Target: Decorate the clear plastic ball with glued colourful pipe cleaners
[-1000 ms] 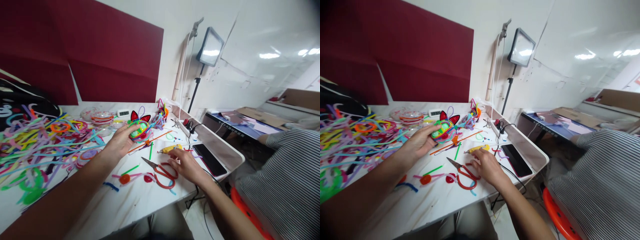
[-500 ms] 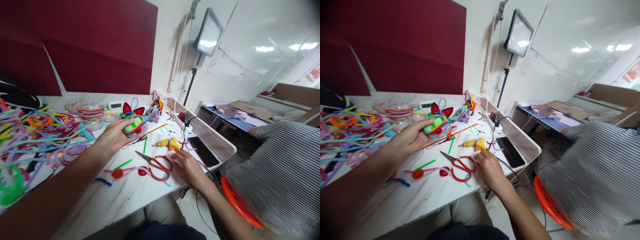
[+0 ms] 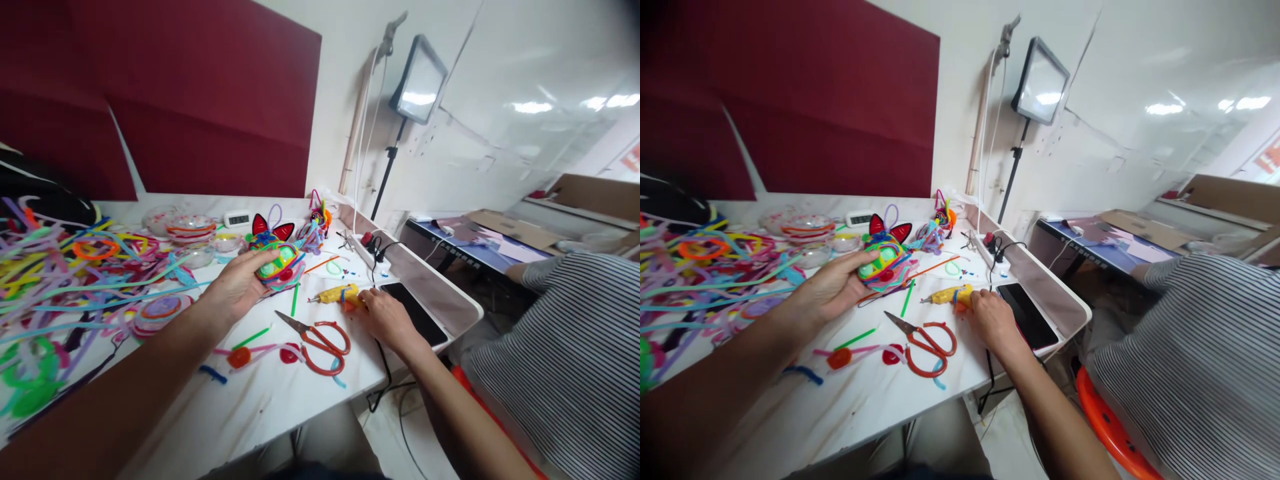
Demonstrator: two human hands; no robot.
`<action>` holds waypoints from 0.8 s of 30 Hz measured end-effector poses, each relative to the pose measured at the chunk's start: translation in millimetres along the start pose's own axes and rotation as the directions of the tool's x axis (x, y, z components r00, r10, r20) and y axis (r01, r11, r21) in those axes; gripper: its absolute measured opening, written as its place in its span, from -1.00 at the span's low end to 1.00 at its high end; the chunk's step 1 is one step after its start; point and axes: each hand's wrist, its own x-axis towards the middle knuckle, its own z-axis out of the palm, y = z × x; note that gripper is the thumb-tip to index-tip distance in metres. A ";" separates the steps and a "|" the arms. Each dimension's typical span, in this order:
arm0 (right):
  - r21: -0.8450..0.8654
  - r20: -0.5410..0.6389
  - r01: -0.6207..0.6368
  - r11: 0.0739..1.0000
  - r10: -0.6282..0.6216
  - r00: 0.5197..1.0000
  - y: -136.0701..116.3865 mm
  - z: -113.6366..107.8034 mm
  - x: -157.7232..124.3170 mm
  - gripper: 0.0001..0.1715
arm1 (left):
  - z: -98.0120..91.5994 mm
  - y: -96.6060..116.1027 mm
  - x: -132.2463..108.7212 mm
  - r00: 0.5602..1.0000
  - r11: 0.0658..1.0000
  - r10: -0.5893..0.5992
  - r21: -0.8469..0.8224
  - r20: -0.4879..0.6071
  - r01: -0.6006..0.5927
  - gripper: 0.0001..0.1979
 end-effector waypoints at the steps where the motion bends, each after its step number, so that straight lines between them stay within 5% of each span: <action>1: 0.006 0.017 0.000 1.000 0.000 1.000 0.0 0.2 5.4 -0.73 | 0.1 0.1 -0.6 1.000 1.000 0.003 -0.003 0.000 -0.003 -0.87; 9: 0.137 0.111 -0.014 0.990 -0.001 0.994 6.0 0.0 27.7 -0.82 | -0.7 1.4 -4.1 0.999 0.999 0.044 -0.024 -0.016 -0.044 -0.80; 17: 0.347 -0.036 0.060 0.936 -0.050 0.998 15.7 -4.4 12.5 -0.64 | 0.1 9.0 -6.8 0.978 0.979 0.203 -0.010 -0.047 -0.204 -0.78; 21: 0.652 -0.181 0.173 0.739 -0.070 0.981 16.4 -16.7 -4.7 -0.53 | 2.7 17.0 -10.1 0.966 0.968 0.249 -0.015 -0.076 -0.250 -0.81; 24: 0.838 -0.167 0.156 0.523 -0.028 0.986 7.4 -30.1 -20.9 -0.46 | 4.9 21.1 -15.6 0.967 0.969 0.247 0.001 -0.066 -0.248 -0.80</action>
